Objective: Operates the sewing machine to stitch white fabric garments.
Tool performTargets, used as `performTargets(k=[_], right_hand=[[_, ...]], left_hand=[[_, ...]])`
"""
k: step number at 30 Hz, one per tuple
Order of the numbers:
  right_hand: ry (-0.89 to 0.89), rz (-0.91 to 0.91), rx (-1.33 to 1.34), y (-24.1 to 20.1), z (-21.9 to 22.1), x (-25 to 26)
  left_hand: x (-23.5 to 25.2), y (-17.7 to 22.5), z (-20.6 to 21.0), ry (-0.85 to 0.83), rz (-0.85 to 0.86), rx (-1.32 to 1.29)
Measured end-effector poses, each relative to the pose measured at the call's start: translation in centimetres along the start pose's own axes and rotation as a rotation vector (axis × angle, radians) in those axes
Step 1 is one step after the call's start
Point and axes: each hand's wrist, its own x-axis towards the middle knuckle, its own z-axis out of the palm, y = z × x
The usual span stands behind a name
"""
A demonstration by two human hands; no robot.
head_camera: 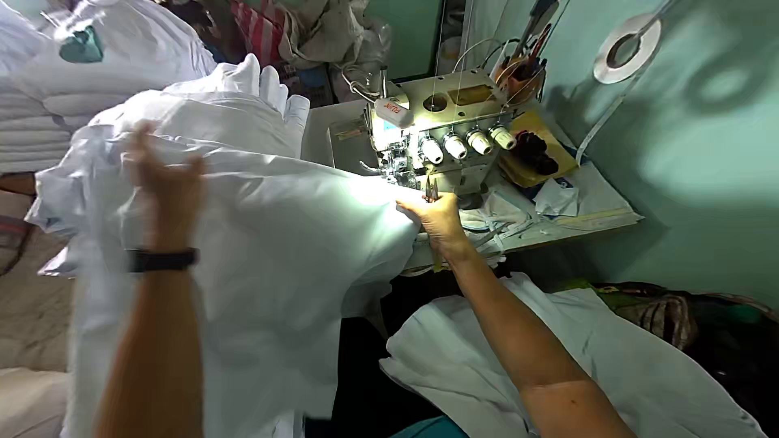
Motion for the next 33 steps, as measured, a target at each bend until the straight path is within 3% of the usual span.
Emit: performTargets(k=[4, 7, 11, 16, 21, 23, 27, 30, 33], right_hand=[[-0.024, 0.055, -0.149, 2.4, -0.2, -0.2], [-0.145, 0.216, -0.104, 3.8, -0.7, -2.4], [-0.145, 0.294, 0.056, 4.6, -1.1, -4.7], [-0.104, 0.047, -0.027, 4.8, -1.4, -5.0], [-0.264, -0.151, -0.141, 4.3, -3.1, -8.0], [-0.227, -0.163, -0.158, 5.4, -3.2, -8.2], [-0.018, -0.256, -0.263, 7.5, -2.9, -6.4], [-0.035, -0.121, -0.252, 7.1, -2.7, -4.9], [-0.015, 0.048, -0.153, 6.8, -2.4, -4.2]], left_hand=[[-2.1, 3.6, 12.3, -0.448, 0.364, -0.139], [-1.7, 4.7, 16.4, -0.515, 0.446, -0.180], [-1.0, 6.2, 17.3, -0.521, 0.448, -0.114], [-1.0, 6.9, 16.3, -0.542, 0.500, -0.065], [-6.7, 9.9, 8.1, -0.448, 0.700, -0.064], [-9.1, 9.1, 7.1, -0.387, 0.730, -0.084], [-8.7, 5.0, 10.4, -0.328, 0.656, -0.183], [-7.2, 4.3, 11.7, -0.287, 0.596, -0.301], [-5.2, 4.2, 13.2, -0.282, 0.645, -0.358]])
